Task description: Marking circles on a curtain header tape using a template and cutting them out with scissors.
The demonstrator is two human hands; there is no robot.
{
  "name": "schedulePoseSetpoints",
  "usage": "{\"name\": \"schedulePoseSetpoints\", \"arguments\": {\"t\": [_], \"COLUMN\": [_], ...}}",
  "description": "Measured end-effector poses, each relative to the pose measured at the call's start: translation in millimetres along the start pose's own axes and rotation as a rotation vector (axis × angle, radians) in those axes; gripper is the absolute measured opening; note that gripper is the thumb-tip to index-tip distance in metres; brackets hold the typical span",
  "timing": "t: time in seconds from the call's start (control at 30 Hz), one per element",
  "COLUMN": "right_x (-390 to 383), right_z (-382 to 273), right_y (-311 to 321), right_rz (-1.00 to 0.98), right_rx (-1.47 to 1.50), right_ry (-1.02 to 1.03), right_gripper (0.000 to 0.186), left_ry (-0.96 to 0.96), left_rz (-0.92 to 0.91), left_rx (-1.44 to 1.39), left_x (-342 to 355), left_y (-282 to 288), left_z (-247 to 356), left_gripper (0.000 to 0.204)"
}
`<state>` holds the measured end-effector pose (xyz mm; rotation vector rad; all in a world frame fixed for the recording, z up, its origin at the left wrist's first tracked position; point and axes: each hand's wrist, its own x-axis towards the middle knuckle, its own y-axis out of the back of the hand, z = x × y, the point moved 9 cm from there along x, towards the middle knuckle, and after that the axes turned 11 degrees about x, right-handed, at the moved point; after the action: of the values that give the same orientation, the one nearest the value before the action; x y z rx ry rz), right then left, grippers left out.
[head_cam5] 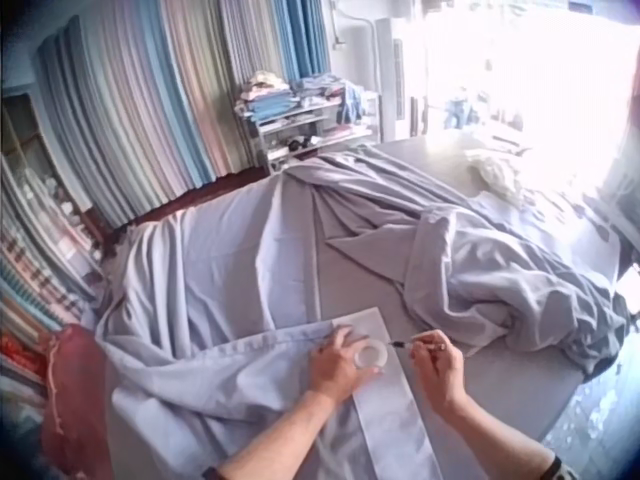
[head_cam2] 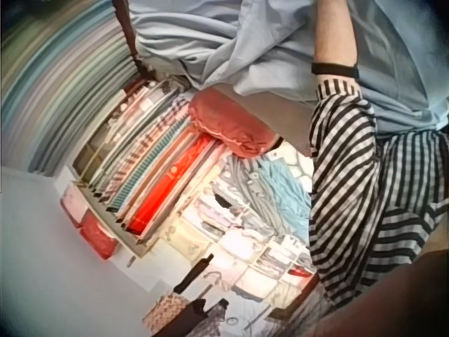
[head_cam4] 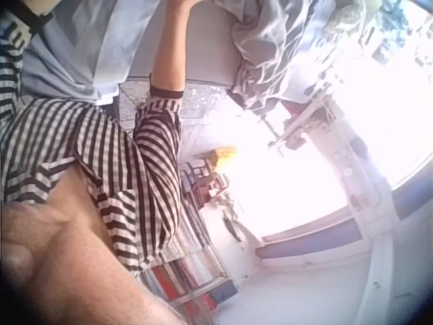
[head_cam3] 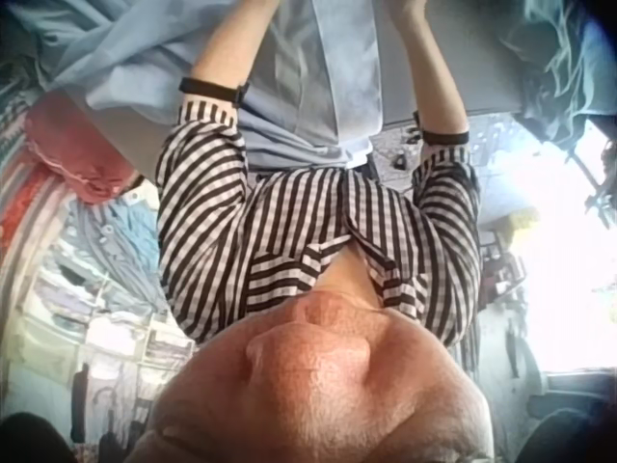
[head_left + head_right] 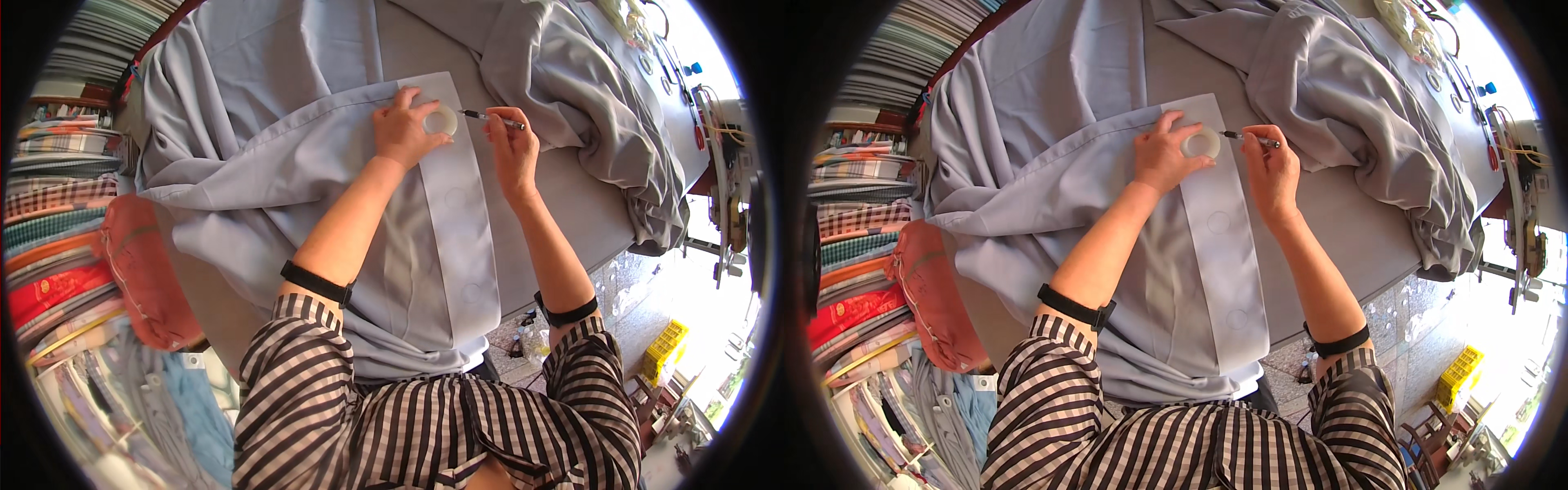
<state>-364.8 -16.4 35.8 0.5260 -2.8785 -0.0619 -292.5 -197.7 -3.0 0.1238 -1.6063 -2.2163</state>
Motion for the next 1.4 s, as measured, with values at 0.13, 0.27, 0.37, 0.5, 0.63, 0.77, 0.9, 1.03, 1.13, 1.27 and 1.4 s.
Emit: {"name": "schedulePoseSetpoints", "arguments": {"t": [0.13, 0.27, 0.37, 0.5, 0.63, 0.77, 0.9, 1.03, 1.13, 1.27, 1.4], "right_x": [2.0, 2.6, 1.7, 1.8, -2.3, 8.9, 31.0, 29.4, 11.7, -32.8, -118.3], "right_z": [-3.3, -3.7, -7.6, -23.1, -40.7, -47.6, -25.0, -24.2, -28.6, -35.5, -39.0], "right_y": [-19.7, -40.2, -51.8, -61.3, -69.7, -83.1, -93.3, -81.8, -45.2, 40.5, 126.4], "right_rz": [-0.076, -0.191, -0.256, -0.289, -0.314, -0.35, -0.477, -0.366, -0.2, 0.052, 0.085], "right_rx": [-0.068, -0.154, -0.22, -0.3, -0.467, -0.6, -0.614, -0.299, -0.333, -0.184, 0.024], "right_ry": [-0.018, 0.04, 0.089, 0.333, 0.493, 0.498, 0.187, 0.205, 0.324, -0.045, -0.267], "right_gripper": [0.015, 0.011, 0.008, 0.008, 0.008, 0.01, 0.013, 0.015, 0.014, 0.019, 0.029], "left_ry": [0.019, 0.034, 0.031, 0.025, 0.021, 0.002, 0.025, 0.046, 0.033, -0.004, 0.004], "left_rz": [-0.022, -0.038, -0.025, 0.041, 0.061, 0.077, -0.016, -0.048, -0.001, 0.004, -0.021], "left_rx": [-0.01, -0.021, 0.005, 0.014, 0.019, 0.037, 0.022, 0.035, -0.03, -0.068, 0.029], "left_x": [-1.4, -0.5, -0.6, -0.9, -1.4, -3.3, -1.2, -0.4, 1.3, 3.2, 4.8], "left_y": [-0.1, -3.3, -4.3, -2.4, -2.5, -0.3, -5.3, -9.7, -7.4, -7.3, -3.4], "left_z": [-1.6, -2.7, -4.3, -4.4, -4.2, -4.2, -3.8, -3.3, 0.1, -5.9, -1.4], "left_gripper": [0.063, 0.063, 0.062, 0.06, 0.056, 0.053, 0.063, 0.065, 0.066, 0.067, 0.072]}}
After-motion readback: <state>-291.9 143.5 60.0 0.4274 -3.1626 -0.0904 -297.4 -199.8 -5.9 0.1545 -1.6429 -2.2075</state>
